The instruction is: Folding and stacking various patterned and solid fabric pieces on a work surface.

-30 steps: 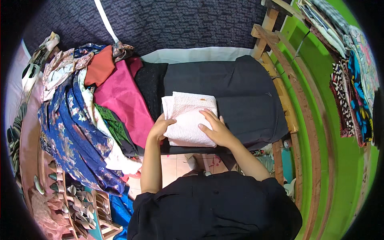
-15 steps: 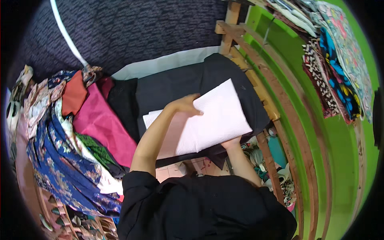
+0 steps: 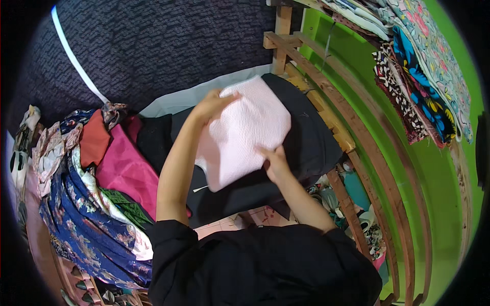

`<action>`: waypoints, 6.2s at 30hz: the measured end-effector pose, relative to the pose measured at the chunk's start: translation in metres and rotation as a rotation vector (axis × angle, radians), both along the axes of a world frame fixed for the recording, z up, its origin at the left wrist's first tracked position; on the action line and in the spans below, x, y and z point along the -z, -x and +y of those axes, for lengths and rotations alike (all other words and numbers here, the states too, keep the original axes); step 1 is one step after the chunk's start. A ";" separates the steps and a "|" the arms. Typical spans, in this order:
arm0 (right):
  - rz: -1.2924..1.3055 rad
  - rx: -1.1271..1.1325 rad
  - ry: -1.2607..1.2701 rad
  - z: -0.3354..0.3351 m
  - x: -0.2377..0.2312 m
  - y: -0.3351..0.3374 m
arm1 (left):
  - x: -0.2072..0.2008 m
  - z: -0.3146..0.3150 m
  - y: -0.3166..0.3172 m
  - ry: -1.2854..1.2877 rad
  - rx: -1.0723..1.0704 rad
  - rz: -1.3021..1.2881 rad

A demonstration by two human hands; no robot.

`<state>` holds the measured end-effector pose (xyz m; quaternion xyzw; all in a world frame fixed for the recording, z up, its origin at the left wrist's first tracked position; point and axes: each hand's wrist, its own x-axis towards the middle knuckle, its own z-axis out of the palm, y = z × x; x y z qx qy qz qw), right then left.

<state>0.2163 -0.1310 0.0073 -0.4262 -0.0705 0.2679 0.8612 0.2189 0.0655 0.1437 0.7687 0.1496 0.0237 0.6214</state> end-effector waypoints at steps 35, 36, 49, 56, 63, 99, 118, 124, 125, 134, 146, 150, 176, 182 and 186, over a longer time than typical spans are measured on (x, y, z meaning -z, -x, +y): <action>-1.032 0.229 1.245 -0.043 0.053 0.020 | 0.146 -0.097 0.188 -0.671 -0.625 0.317; -1.113 0.395 1.318 -0.045 0.051 0.023 | 0.145 -0.099 0.186 -0.850 -0.618 0.337; -0.712 0.100 0.661 -0.076 -0.008 0.034 | 0.103 -0.087 0.173 -0.037 -0.545 -0.280; -1.084 0.546 0.348 -0.138 -0.108 0.033 | -0.011 -0.123 0.118 0.057 -0.246 -0.887; -1.353 0.958 0.469 -0.227 -0.205 0.053 | -0.099 -0.188 0.067 0.011 0.024 -1.197; -1.461 1.426 0.092 -0.221 -0.415 -0.003 | -0.251 -0.211 -0.001 -0.824 -0.066 -1.504; -1.004 -0.011 -0.123 0.074 -0.143 0.164 | 0.030 -0.050 0.414 -1.004 -1.370 -0.351; -1.215 -0.183 -0.032 0.139 -0.130 0.262 | 0.062 0.011 0.516 -1.077 -1.517 0.119; -1.212 -0.224 -0.009 0.153 -0.130 0.280 | 0.061 0.026 0.529 -1.033 -1.482 0.133; -1.545 -0.250 0.180 0.292 -0.115 0.409 | -0.004 0.155 0.591 -1.246 -1.372 0.080; -1.805 -0.184 0.525 0.454 -0.087 0.496 | -0.089 0.358 0.600 -1.467 -1.343 0.033; -1.802 -0.181 0.511 0.461 -0.079 0.493 | -0.105 0.410 0.598 -1.489 -1.304 0.102; -1.244 -0.269 0.001 0.413 -0.111 0.454 | -0.198 0.251 0.680 -1.324 -1.576 -0.936; -1.311 0.466 0.017 0.282 -0.084 0.438 | 0.020 0.141 0.701 -1.116 -1.340 -0.581; -1.655 -0.131 0.170 0.256 -0.069 0.421 | 0.083 0.083 0.690 -1.067 -1.233 -0.294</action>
